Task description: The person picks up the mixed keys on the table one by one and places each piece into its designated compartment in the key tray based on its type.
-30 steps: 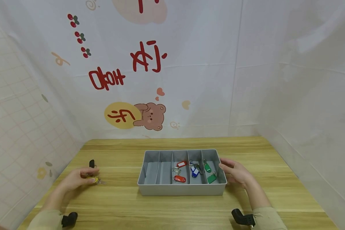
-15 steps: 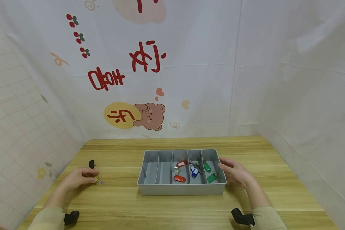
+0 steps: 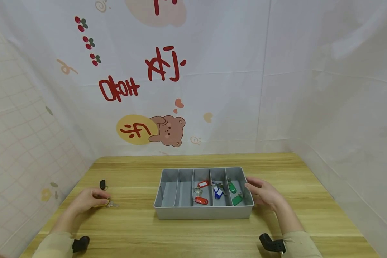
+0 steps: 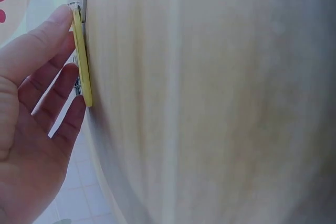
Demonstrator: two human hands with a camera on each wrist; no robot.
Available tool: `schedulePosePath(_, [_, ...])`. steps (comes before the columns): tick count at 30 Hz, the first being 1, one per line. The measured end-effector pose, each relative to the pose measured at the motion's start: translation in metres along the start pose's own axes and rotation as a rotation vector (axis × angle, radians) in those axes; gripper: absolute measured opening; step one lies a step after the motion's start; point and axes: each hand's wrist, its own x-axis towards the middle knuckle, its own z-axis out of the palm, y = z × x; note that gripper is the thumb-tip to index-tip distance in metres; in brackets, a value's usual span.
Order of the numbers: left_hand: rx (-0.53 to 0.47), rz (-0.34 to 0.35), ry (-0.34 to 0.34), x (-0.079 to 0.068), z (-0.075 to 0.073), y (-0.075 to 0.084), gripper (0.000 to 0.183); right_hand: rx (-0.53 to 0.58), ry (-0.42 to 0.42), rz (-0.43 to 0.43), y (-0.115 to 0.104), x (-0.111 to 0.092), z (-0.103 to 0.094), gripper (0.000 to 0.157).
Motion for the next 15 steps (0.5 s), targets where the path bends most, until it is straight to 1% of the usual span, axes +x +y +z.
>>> schedulePosePath(2, [0.007, 0.004, 0.002, 0.0002, 0.0001, -0.0008, 0.015, 0.003, 0.002, 0.002, 0.0, 0.0001, 0.0004, 0.07])
schedulePosePath(8, [-0.021, 0.003, 0.01, -0.0002, 0.0009, -0.0001, 0.009, 0.007, -0.002, 0.001, 0.0001, 0.0004, 0.0004, 0.07])
schedulePosePath(13, [-0.038, -0.003, 0.026, -0.0013, 0.0011, 0.005, 0.007, 0.012, -0.01, -0.008, 0.0006, 0.0005, -0.0005, 0.07])
schedulePosePath(15, [-0.064, -0.009, 0.027, -0.002, 0.0003, 0.0085, 0.007, 0.014, -0.013, -0.012, 0.0008, 0.0005, -0.0008, 0.069])
